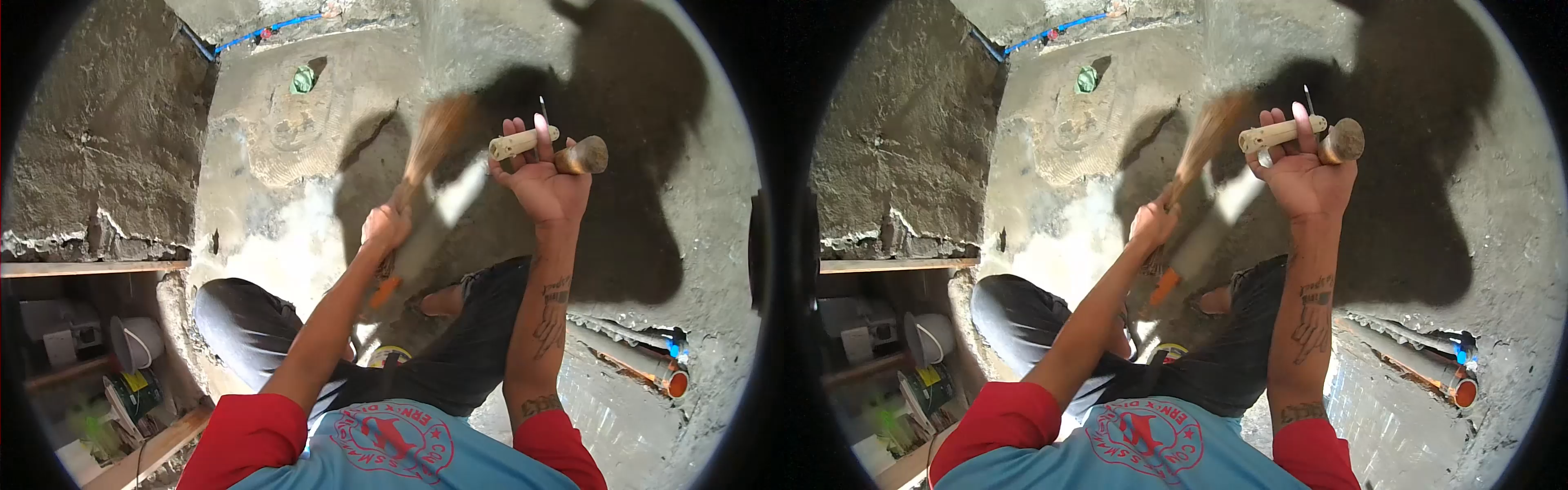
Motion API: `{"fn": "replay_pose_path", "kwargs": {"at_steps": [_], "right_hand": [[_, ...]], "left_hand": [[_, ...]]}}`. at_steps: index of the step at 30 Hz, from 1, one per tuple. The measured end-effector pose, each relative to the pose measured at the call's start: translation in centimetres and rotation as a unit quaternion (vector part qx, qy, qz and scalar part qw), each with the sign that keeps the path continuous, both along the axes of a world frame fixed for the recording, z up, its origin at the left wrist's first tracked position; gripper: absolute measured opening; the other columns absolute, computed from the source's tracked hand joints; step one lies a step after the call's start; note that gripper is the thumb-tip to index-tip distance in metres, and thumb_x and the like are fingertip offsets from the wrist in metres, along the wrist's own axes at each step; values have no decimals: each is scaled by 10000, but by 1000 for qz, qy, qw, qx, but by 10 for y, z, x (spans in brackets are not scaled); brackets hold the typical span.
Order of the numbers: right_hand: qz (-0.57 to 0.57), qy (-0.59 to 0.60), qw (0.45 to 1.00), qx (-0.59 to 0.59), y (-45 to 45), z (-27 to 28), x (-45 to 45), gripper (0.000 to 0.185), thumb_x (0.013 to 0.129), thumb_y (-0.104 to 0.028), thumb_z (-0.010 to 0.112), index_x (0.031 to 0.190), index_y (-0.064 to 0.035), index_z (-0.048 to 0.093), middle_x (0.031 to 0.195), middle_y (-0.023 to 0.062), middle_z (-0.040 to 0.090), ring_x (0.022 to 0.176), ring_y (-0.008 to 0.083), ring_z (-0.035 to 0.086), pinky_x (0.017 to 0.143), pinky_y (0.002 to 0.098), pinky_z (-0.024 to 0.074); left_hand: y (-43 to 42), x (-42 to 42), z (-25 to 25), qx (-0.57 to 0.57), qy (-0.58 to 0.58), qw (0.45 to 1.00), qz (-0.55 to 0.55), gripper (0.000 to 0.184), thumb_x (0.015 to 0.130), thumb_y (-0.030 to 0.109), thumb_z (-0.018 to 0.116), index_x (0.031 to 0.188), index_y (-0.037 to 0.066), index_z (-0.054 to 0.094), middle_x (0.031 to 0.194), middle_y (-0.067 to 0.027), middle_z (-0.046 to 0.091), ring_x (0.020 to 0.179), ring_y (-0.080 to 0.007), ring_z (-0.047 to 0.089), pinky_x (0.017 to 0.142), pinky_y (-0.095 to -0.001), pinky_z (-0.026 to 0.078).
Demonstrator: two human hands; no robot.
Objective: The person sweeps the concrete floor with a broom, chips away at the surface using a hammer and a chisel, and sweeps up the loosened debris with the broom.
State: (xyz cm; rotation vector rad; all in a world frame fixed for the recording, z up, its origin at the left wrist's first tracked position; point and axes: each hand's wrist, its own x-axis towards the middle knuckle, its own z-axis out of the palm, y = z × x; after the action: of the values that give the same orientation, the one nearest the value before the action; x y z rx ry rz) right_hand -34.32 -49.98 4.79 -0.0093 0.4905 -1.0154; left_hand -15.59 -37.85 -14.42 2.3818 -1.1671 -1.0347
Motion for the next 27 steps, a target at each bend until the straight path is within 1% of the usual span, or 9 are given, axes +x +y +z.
{"fn": "replay_pose_path", "kwargs": {"at_steps": [3,4,5,7,9,14,20,23,27], "right_hand": [[3,18,1000,-9,1,2,-1,550,953,-396,375,1387,-71,468,1437,167,430,1401,293,341,1126,592,152],[6,15,1000,-21,3,0,-3,554,957,-404,369,1400,-81,445,1421,168,440,1395,301,345,1122,596,159],[9,24,999,-21,2,-2,-5,554,957,-404,369,1400,-81,445,1421,168,440,1395,301,345,1122,596,159],[10,48,998,-32,-2,-6,-5,636,904,-467,482,1416,-93,441,1372,168,455,1336,302,411,1093,602,239],[16,50,998,-45,-6,-8,-4,645,894,-465,492,1415,-89,432,1343,164,474,1320,303,424,1090,608,237],[-11,48,998,-44,-10,-9,0,627,898,-446,482,1406,-80,441,1292,169,501,1293,320,441,1085,619,246],[23,45,997,-59,-4,-7,3,651,923,-506,435,1448,-122,408,1304,151,500,1284,309,454,1078,613,258],[46,38,996,-60,-6,-8,6,664,925,-534,382,1449,-128,409,1315,160,504,1295,308,449,1085,625,218],[37,2,998,-42,-1,-2,5,646,927,-489,389,1420,-75,443,1339,171,477,1314,304,432,1108,598,194]], "left_hand": [[-23,-8,-27,-62,9,985,158,593,921,359,483,1465,147,383,1114,-272,653,1069,-427,626,965,-487,473],[-40,-13,-26,-26,8,980,200,521,905,355,513,1352,86,522,1118,-250,663,1057,-405,639,959,-473,482],[-59,-20,-46,-25,16,979,203,521,905,355,513,1352,86,522,1118,-250,663,1057,-405,639,959,-473,482],[-98,-44,-92,53,87,975,196,434,861,344,570,1176,56,649,1115,-220,676,1054,-380,649,944,-455,497],[-100,-80,-52,-11,54,998,-18,367,816,323,609,1046,55,712,1111,-198,684,1038,-364,659,918,-448,512],[-93,-112,-7,-78,40,990,-111,534,870,280,549,1384,149,482,991,-196,696,952,-385,671,844,-484,526],[-36,-36,24,-5,-5,999,-50,552,909,328,498,1439,188,436,1080,-196,676,1038,-373,649,895,-472,518],[-12,-1,-14,93,-13,995,23,543,892,364,489,1417,228,473,1204,-220,631,1143,-363,606,968,-459,484],[63,28,-14,15,21,1000,15,577,887,401,521,1431,216,470,1191,-233,636,1143,-363,606,969,-426,473]]}}
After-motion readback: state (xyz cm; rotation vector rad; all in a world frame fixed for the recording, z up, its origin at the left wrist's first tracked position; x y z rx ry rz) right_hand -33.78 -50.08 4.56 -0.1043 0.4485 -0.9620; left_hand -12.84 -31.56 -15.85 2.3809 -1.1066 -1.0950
